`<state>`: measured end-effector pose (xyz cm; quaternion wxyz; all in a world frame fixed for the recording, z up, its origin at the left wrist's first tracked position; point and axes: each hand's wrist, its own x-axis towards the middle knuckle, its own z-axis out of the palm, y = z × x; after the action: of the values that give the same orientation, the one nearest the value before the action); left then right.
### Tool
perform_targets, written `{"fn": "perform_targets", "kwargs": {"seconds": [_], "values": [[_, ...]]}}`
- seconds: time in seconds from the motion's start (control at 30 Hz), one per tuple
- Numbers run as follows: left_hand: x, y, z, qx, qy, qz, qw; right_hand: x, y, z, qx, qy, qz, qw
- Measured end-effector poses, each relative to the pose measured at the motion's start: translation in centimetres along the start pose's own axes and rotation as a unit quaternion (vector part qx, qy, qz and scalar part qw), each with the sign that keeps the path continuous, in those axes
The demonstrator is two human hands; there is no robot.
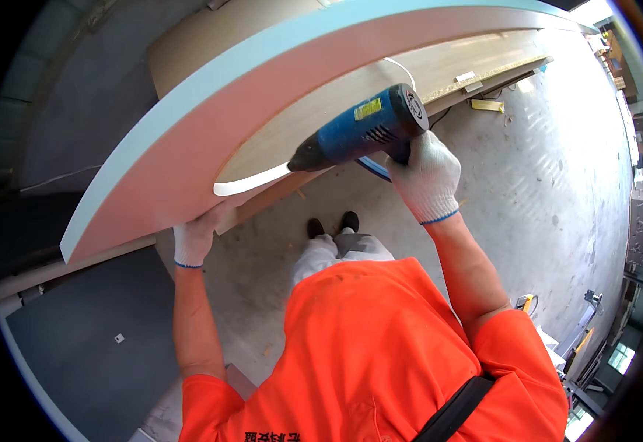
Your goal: The person uses a heat gun to soften a strip of edge banding and applies it to the curved edge of a large white board. They press the banding into place with a small wooden block and smooth it along the curve, repeating the process for different sections of the board's edge.
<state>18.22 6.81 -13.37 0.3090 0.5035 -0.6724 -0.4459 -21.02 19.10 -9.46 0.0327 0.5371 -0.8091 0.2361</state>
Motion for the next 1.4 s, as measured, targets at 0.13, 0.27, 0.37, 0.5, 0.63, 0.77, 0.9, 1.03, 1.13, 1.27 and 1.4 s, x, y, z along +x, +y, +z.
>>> {"fn": "perform_targets", "kwargs": {"seconds": [0.13,0.27,0.37,0.5,0.63,0.77,0.9,1.03,1.13,1.27,1.4], "values": [[0.1,-0.9,-0.3,0.024,-0.013,0.039,0.999,0.2,-2.2,-0.8,0.101,-0.043,0.059,0.992],[0.1,-1.1,0.0,0.019,0.002,0.085,0.996,0.3,-0.9,-0.8,0.021,0.017,-0.020,0.999],[0.0,-1.1,0.2,0.001,-0.004,0.070,0.998,0.4,0.2,-0.7,-0.037,0.036,-0.046,0.998],[0.1,-1.0,0.1,0.005,-0.006,0.080,0.997,0.1,-0.9,-1.0,0.007,0.021,-0.012,1.000],[0.1,-1.5,0.1,-0.004,-0.001,0.088,0.996,-0.1,-1.9,-1.0,0.053,0.024,-0.006,0.998],[0.3,-1.1,-0.1,-0.005,-0.016,0.085,0.996,0.6,-0.4,-1.2,-0.041,0.038,-0.053,0.997],[0.1,-1.2,0.0,-0.041,-0.008,0.079,0.996,0.0,-1.4,-1.0,0.009,0.012,0.001,1.000],[0.1,-0.7,0.1,-0.025,-0.007,0.080,0.996,0.1,-1.2,-1.2,-0.021,0.031,-0.051,0.998],[0.1,-1.1,-0.1,-0.023,-0.009,0.082,0.996,0.1,-1.2,-1.0,-0.022,0.030,-0.052,0.998],[0.2,-1.4,0.0,-0.019,-0.010,0.088,0.996,0.0,-1.5,-0.4,0.001,0.001,-0.008,1.000],[0.1,-1.0,0.0,-0.011,-0.004,0.080,0.997,0.3,-1.3,-0.6,-0.031,0.024,-0.051,0.998]]}}
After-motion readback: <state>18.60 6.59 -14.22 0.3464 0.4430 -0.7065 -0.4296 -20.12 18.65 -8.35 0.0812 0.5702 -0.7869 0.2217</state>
